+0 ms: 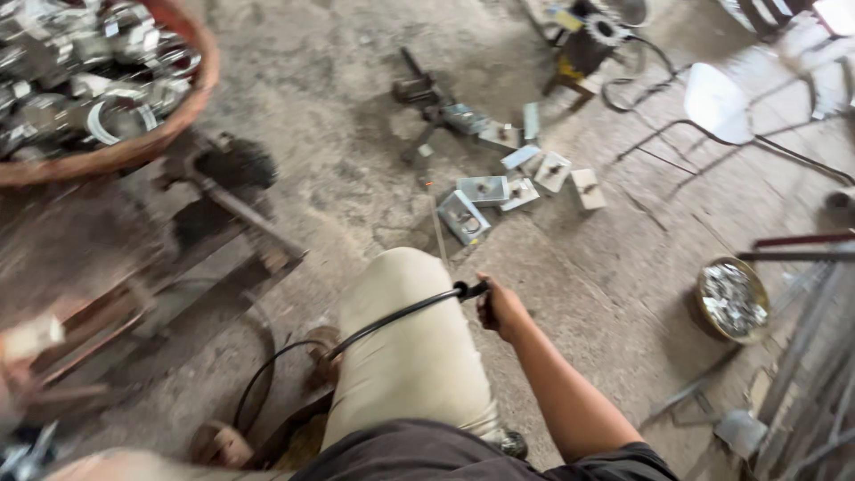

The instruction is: The person sits on the floor in a workshop and welds metal eye bolts onto rectangular metal plates. They pick up a plate, place an eye bolt on it, and use a welding torch to secure it, creating bright sparks. The person repeats this process for multiple plates, handling them one at a time.

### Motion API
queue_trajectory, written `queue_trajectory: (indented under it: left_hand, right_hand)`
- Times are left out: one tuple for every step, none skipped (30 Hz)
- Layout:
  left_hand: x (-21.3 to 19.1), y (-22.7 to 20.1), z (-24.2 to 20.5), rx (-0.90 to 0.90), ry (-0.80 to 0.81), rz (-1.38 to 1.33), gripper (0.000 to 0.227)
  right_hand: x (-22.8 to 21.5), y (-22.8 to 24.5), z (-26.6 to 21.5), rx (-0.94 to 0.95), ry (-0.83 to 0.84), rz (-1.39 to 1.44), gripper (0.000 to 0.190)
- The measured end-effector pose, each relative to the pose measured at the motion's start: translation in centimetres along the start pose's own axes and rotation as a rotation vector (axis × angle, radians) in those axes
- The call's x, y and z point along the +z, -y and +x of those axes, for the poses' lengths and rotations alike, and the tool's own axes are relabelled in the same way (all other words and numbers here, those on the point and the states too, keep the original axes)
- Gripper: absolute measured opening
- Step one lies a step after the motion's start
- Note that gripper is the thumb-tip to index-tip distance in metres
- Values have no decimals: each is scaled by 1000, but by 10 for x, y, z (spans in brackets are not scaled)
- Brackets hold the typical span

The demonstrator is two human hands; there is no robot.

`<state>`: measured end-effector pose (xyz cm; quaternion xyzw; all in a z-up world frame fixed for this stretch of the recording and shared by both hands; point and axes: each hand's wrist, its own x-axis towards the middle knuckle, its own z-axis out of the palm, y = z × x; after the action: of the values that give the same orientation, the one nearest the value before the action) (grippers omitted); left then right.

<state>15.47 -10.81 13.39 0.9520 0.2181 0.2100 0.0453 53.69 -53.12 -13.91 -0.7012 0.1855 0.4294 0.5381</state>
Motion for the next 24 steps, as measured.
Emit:
queue_trajectory:
  left_hand:
    - [-1,-14,13,5,124,17,114]
    - [-15,-26,22,13,255,38,115]
    - [-26,-40,31,6,383,65,116]
    - [-32,-53,42,-18,507,100,116]
    - [-24,-62,62,-22,620,129,117]
    - [-11,-71,85,-28,687,150,117]
    - [5,-80,103,-10,663,123,118]
    - [23,-89,124,10,618,86,119]
    - [46,-104,134,213,168,-14,99]
    - [68,-119,139,393,-292,-111,81]
    - [86,-134,138,360,-334,-160,79]
    - [99,-144,135,327,-376,-209,78]
    - [106,-147,126,306,-306,-247,76]
    - [112,-149,112,285,-237,-284,74]
    - [117,-150,96,260,-168,-320,72]
    - [119,-142,82,225,-125,-335,70]
    - [120,-127,67,191,-80,-350,68]
    - [122,-110,48,130,-40,-383,67]
    - [124,-89,27,68,-4,-413,67]
    - [127,-65,2,-55,46,-395,66]
    - [130,-37,-29,-181,97,-377,64]
    - [135,-8,-64,-204,62,-305,62]
    - [141,22,-101,-228,25,-232,60]
    - [151,52,-137,-281,20,-196,63]
  right_hand:
    - [-3,-4,1,3,-9,-11,55]
    - [-7,-8,2,-43,-4,-21,55]
    - [-9,-10,8,-93,10,-40,54]
    - [-11,-12,13,-142,22,-60,54]
    - [-13,-12,15,-165,24,-58,51]
    - [-15,-12,15,-187,26,-56,48]
    - [-16,-13,14,-205,30,-59,45]
    - [-18,-11,12,-206,21,-67,43]
    - [-21,-9,7,-202,15,-82,41]
    - [-24,-8,1,-197,10,-97,40]
    - [-27,-6,-5,-214,2,-105,38]
    - [-32,-3,-11,-230,-6,-114,37]
    - [-35,-1,-16,-244,-14,-120,35]
    - [-39,1,-19,-274,-36,-95,34]
    - [-43,5,-21,-304,-56,-74,33]
    - [-47,8,-23,-334,-76,-52,32]
    - [-49,12,-24,-376,-85,-11,32]
    - [-52,17,-24,-417,-93,30,32]
    - [-51,25,-24,-461,-100,72,32]
    - [-47,33,-24,-523,-89,115,32]
    - [-40,42,-25,-584,-77,156,32]
    - [-32,51,-27,-644,-65,198,32]
    - [-21,60,-30,-687,-32,231,30]
    - [-7,69,-34,-729,1,264,29]
